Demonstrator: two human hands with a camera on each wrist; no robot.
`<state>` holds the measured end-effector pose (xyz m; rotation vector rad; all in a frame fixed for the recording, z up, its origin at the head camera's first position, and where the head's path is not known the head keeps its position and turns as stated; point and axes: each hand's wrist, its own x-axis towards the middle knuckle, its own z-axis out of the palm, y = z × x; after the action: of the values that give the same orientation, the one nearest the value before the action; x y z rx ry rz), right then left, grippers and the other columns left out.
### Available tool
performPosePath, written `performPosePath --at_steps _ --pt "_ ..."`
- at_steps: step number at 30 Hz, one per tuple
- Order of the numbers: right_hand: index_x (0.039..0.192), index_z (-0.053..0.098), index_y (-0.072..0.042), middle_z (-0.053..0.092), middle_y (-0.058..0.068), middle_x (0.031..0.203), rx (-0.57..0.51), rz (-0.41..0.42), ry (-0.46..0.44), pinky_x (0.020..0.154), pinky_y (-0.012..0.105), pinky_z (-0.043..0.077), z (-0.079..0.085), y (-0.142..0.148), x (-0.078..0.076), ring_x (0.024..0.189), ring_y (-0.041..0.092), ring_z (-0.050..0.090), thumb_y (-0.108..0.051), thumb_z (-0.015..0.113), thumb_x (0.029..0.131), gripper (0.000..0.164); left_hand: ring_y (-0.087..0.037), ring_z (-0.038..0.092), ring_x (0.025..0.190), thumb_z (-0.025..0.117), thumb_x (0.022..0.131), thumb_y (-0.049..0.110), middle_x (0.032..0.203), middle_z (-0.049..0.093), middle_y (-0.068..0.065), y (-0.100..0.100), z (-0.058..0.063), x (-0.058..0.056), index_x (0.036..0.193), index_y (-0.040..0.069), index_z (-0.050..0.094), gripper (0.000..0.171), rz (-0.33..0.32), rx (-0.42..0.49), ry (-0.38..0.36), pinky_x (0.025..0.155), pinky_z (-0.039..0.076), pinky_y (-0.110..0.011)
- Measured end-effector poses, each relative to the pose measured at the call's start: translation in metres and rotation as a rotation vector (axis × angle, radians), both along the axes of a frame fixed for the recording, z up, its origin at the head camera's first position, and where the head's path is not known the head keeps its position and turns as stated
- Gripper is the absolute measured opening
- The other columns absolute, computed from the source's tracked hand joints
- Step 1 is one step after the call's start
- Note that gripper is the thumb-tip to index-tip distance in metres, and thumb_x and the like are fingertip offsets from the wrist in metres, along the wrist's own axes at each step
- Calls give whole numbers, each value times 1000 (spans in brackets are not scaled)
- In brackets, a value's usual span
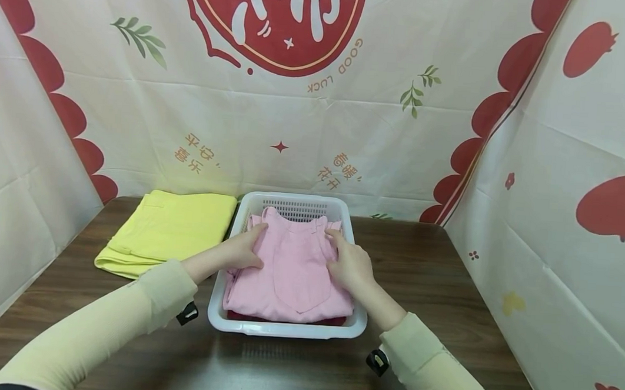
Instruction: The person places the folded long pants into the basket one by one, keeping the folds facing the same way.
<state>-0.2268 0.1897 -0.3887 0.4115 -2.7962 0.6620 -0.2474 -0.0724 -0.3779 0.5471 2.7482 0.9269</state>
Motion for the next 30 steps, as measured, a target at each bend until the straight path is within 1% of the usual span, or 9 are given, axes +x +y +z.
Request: performPosePath --at_steps 3,5,10,15,18,21,23,27,30 --pt "130 56 -15 50 2 66 -6 -16 -20 55 37 37 1 1 -3 62 23 47 -5 71 75 58 -29 59 86 74 70 -1 110 61 -28 0 0 1 149 -1 20 95 23 17 -1 74 51 -39" --pt "127 58 -16 51 2 67 4 -26 -42 57 38 38 2 2 -4 65 24 48 -7 72 76 54 -28 58 82 74 71 -1 105 62 -27 0 0 0 149 0 20 94 26 21 -4 70 50 -37" --pt "121 62 -12 60 6 77 41 6 -68 64 41 43 5 4 -6 72 26 52 -9 72 79 44 -28 59 88 77 75 5 108 61 -27 1 -1 0 149 -1 20 93 10 -16 5 76 50 -38" --pt "123 62 -7 66 13 95 64 45 -116 70 43 50 8 6 -3 79 26 56 -10 73 80 44 -31 59 106 78 78 13 123 57 -27 3 -2 3 147 -9 22 91 -27 -107 54 89 48 -40" --pt "124 61 -4 66 16 101 103 81 -136 75 45 51 11 7 -1 84 27 58 -11 76 80 47 -30 61 101 75 80 15 116 61 -25 5 -1 8 138 -11 38 73 -47 -189 114 85 49 -39" --pt "122 62 -3 64 17 106 176 112 -135 78 47 51 17 9 2 91 29 58 -14 80 77 50 -26 59 82 73 80 17 101 61 -21 7 4 15 116 -5 57 45 -51 -287 173 70 51 -38" --pt "122 63 -5 62 17 110 223 129 -135 81 48 49 23 11 4 98 31 55 -18 83 75 53 -26 55 75 72 78 20 99 57 -21 8 9 18 102 -3 61 35 -59 -365 215 64 50 -39" --pt "127 61 -8 51 21 131 298 209 -145 92 55 42 31 17 2 117 39 45 -25 85 71 63 -36 53 102 76 74 42 121 48 -28 7 21 19 104 -2 63 55 -84 -532 266 76 50 -47" --pt "133 56 -7 42 22 142 338 289 -164 101 60 31 32 21 -4 129 44 35 -29 85 71 72 -42 37 126 76 69 59 136 42 -23 3 26 15 116 1 63 77 -147 -632 240 88 43 -54"
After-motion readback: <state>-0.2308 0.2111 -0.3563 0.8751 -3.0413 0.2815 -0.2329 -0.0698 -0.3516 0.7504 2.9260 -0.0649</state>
